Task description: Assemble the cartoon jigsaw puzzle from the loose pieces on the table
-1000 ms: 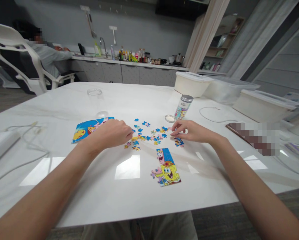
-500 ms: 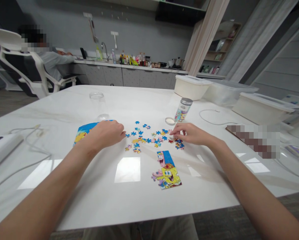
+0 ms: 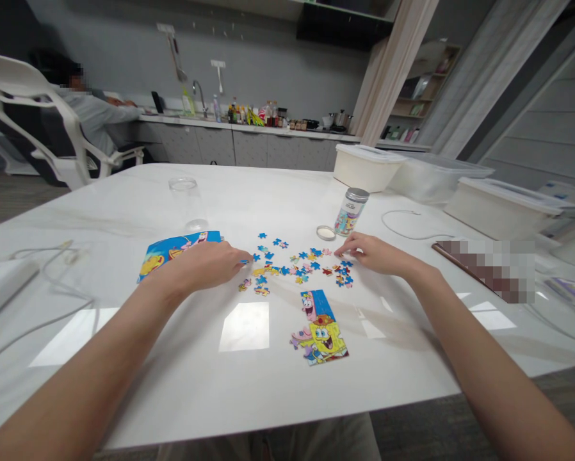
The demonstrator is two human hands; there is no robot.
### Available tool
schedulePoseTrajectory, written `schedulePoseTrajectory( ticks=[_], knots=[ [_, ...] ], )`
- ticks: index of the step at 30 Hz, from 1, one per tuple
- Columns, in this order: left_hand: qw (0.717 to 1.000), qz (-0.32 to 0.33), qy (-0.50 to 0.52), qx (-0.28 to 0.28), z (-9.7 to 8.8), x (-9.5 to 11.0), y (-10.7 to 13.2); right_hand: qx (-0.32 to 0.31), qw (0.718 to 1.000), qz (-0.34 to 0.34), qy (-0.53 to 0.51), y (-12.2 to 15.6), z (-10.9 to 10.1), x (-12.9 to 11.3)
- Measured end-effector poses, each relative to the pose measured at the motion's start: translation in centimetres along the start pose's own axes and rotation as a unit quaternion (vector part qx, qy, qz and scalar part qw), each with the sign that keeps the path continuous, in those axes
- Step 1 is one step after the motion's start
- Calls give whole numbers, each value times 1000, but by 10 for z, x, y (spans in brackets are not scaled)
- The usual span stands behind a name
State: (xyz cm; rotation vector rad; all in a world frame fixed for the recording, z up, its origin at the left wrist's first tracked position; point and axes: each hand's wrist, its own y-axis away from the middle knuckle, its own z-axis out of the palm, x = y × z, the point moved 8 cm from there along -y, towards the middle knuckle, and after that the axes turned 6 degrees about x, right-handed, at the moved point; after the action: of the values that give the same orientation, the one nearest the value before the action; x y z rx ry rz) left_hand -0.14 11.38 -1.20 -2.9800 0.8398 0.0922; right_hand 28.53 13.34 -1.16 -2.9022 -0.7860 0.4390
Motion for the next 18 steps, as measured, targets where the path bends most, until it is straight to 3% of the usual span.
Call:
schedulePoseTrajectory(
  ticks=[6,11,15,18],
  knots=[
    [999,-15,-29,-25,5,-4,0,28,999,-6,-14,-2,-7,-4],
    [999,-21,-18,-28,4,-3,0,-13,998,-35,-42,-2,-2,-13],
    [999,-22,-22,-27,4,-3,0,4,1000,-8,-24,-3,-4,-7],
    [1000,1,-13,-9,3,0,0,-8,999,-27,-36,-2,-4,-13]
  ],
)
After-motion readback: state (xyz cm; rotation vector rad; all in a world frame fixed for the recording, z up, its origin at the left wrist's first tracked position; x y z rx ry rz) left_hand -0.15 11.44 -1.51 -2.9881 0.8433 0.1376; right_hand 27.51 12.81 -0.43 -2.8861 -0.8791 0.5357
